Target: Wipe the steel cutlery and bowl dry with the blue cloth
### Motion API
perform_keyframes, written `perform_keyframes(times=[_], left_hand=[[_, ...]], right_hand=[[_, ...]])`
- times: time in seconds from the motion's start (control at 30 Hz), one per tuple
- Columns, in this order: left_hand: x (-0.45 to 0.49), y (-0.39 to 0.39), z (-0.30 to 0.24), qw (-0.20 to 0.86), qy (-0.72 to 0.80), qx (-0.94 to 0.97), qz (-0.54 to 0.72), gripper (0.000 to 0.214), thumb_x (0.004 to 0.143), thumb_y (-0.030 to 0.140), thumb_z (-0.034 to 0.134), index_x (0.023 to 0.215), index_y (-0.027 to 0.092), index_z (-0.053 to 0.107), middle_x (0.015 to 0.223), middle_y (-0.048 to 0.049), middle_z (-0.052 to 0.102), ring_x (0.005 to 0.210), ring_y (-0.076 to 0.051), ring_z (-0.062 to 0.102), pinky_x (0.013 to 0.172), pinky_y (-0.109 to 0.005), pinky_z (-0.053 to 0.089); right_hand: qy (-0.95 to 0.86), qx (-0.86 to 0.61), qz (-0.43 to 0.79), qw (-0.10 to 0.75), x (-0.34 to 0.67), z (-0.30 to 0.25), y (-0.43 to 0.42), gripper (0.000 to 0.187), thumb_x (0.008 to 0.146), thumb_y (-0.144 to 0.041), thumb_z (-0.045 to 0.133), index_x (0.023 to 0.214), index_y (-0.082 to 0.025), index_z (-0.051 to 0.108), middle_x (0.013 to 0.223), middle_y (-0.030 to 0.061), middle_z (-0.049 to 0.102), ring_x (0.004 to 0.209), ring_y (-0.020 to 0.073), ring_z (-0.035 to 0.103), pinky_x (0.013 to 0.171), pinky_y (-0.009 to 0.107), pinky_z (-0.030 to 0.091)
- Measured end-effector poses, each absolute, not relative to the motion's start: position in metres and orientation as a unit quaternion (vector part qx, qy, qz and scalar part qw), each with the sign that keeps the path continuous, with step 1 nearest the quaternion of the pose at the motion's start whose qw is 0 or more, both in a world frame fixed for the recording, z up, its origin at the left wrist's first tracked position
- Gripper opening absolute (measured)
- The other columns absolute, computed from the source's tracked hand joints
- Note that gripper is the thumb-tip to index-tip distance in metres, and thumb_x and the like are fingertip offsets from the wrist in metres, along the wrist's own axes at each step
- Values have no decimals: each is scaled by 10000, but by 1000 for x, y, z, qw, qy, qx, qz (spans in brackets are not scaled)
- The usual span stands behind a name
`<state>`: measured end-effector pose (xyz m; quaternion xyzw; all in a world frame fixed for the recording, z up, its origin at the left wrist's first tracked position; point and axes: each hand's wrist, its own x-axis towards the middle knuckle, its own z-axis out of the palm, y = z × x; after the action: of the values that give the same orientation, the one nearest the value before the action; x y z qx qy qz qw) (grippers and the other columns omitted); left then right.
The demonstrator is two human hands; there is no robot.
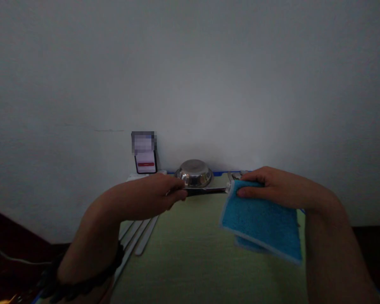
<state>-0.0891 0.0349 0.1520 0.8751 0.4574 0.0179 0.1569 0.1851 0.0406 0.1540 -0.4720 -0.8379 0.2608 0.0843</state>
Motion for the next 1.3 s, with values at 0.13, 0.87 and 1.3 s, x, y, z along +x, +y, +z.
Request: perform_keyframes(times=[0.13,0.87,1.3], left_hand=[[-86,30,153,132,462,877,24,323,872,374,340,851,204,614,728,-6,613,606,-128,531,555,-223,377],[-59,29,156,104,438,893,9,278,865,296,371,887,193,628,824,-37,655,694,-153,580,606,-234,396],[-84,39,158,124,454,879,74,410,857,491,362,796,184,627,617,2,580,541,-117,520,495,-211,324]], right_hand=[[-846,-454,264,94,178,156,39,382,785,-495,469,988,-228,651,902,29,680,761,190,613,654,276,446],[-908,-359,199,84,130,139,42,410,843,-474,382,1026,-184,608,1007,94,649,876,216,592,733,309,410],[-814,-460,342,91,185,151,45,403,771,-524,484,999,-224,627,940,31,667,795,193,622,657,280,475]])
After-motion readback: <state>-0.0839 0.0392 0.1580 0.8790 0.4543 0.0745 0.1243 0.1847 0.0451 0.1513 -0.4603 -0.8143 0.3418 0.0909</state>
